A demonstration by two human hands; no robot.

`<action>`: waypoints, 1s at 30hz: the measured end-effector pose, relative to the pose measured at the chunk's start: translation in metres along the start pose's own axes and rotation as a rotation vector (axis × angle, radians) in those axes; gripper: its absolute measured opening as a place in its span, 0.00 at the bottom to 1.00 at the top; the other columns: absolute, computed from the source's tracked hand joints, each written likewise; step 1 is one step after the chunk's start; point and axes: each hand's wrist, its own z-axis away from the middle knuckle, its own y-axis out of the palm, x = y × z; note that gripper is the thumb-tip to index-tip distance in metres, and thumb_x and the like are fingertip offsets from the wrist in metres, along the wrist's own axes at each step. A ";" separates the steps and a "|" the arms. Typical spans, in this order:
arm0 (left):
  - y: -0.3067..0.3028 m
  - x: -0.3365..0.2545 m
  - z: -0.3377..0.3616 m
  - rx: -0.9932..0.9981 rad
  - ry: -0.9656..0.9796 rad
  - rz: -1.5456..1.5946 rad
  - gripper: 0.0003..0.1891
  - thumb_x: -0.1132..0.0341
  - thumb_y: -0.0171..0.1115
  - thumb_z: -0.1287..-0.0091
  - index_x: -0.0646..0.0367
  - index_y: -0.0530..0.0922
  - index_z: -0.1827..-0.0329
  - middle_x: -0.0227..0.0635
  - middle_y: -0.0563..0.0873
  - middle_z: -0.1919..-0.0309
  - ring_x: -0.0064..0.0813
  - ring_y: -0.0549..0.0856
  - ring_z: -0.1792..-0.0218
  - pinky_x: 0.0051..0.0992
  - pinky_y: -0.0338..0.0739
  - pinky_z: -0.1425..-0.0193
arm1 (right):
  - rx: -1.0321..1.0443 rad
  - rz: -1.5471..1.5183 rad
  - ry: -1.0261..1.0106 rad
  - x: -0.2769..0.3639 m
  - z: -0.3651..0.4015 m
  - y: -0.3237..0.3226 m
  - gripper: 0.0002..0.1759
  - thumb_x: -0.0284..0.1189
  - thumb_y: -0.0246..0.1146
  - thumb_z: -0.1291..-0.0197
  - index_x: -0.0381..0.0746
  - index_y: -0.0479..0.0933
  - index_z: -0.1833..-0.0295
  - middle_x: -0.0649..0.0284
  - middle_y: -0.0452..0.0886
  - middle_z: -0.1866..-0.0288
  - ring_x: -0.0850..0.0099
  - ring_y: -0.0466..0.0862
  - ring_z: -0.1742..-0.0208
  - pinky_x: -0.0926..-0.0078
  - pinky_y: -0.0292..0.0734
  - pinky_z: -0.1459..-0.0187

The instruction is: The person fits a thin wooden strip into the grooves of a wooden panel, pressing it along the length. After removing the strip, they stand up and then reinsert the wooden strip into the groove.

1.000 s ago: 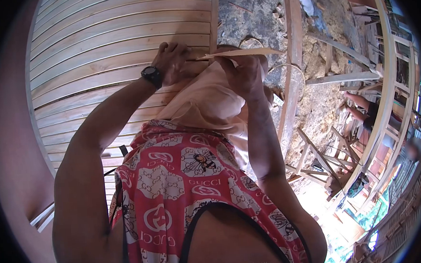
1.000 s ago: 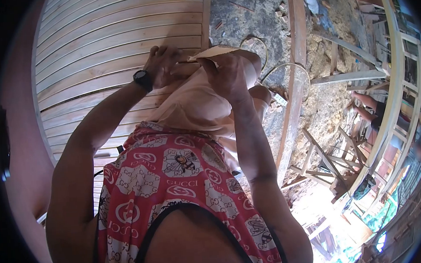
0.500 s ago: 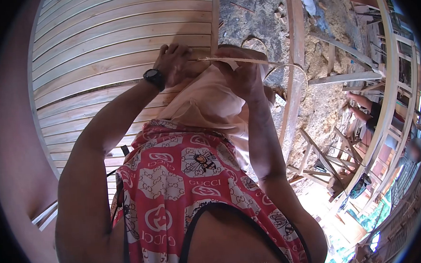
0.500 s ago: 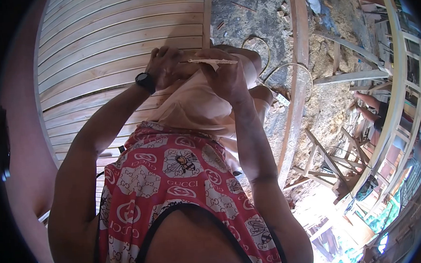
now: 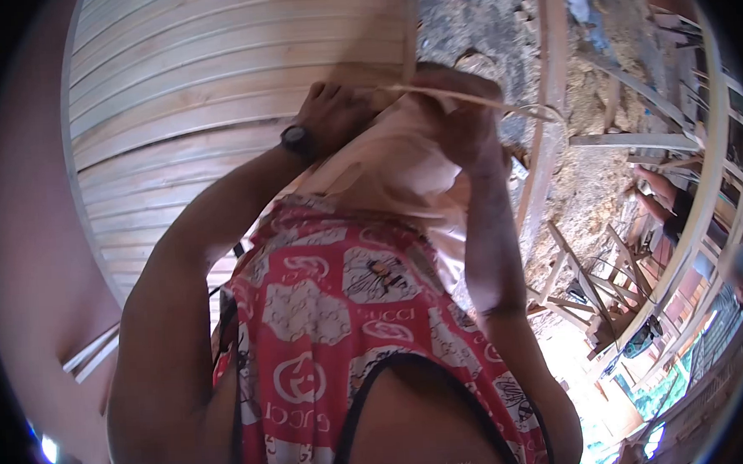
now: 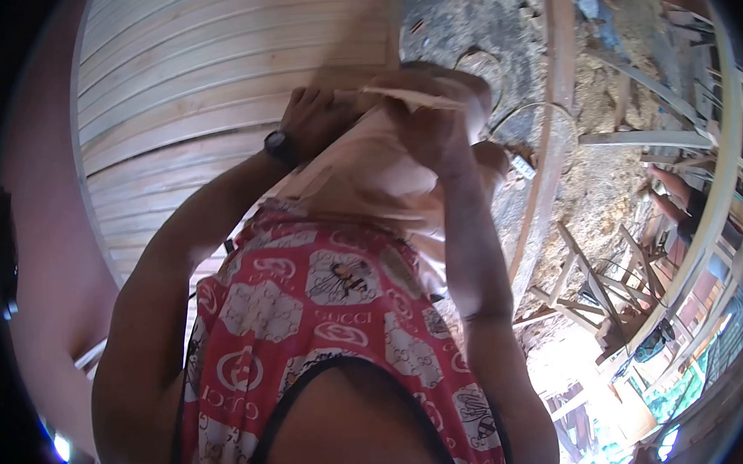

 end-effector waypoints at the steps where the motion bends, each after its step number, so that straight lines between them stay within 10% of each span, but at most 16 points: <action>1: -0.001 0.002 0.002 0.000 0.047 0.010 0.19 0.50 0.67 0.30 0.42 0.86 0.40 0.31 0.85 0.54 0.41 0.82 0.48 0.45 0.71 0.39 | 0.036 0.071 0.045 0.005 -0.002 -0.003 0.09 0.18 0.77 0.41 0.37 0.89 0.55 0.56 0.93 0.60 0.64 0.93 0.60 0.68 0.88 0.57; 14: 0.004 -0.006 0.000 0.062 -0.019 0.032 0.24 0.53 0.59 0.24 0.59 0.80 0.33 0.37 0.91 0.48 0.38 0.88 0.48 0.43 0.75 0.40 | -0.086 -0.118 0.211 0.048 0.011 -0.052 0.12 0.11 0.63 0.31 0.25 0.85 0.45 0.49 0.90 0.48 0.60 0.89 0.44 0.66 0.84 0.40; 17: -0.018 -0.015 -0.012 0.435 -0.130 0.126 0.24 0.55 0.57 0.23 0.60 0.79 0.31 0.39 0.91 0.46 0.38 0.90 0.49 0.45 0.78 0.39 | -0.110 0.069 0.113 0.051 0.016 -0.071 0.11 0.12 0.62 0.30 0.23 0.85 0.45 0.46 0.90 0.48 0.58 0.90 0.46 0.64 0.87 0.45; 26: -0.047 -0.024 -0.054 0.893 0.076 0.013 0.18 0.58 0.53 0.21 0.46 0.83 0.34 0.45 0.88 0.46 0.42 0.93 0.57 0.44 0.87 0.50 | -0.292 0.848 0.064 0.067 0.061 -0.128 0.23 0.33 0.53 0.16 0.23 0.84 0.53 0.45 0.89 0.57 0.52 0.91 0.55 0.59 0.90 0.55; 28: -0.040 -0.027 -0.052 0.833 0.043 -0.001 0.13 0.62 0.59 0.26 0.53 0.92 0.54 0.39 0.91 0.49 0.37 0.89 0.43 0.43 0.87 0.51 | -0.360 1.120 0.237 0.079 0.074 -0.122 0.41 0.51 0.41 0.13 0.24 0.85 0.55 0.47 0.89 0.59 0.54 0.92 0.57 0.60 0.91 0.59; 30: -0.041 -0.026 -0.053 0.845 0.051 0.022 0.14 0.61 0.59 0.26 0.53 0.92 0.54 0.41 0.91 0.49 0.38 0.88 0.41 0.43 0.87 0.49 | -0.418 0.898 0.197 0.078 0.108 -0.130 0.38 0.48 0.42 0.12 0.24 0.85 0.53 0.46 0.89 0.59 0.56 0.91 0.57 0.61 0.91 0.57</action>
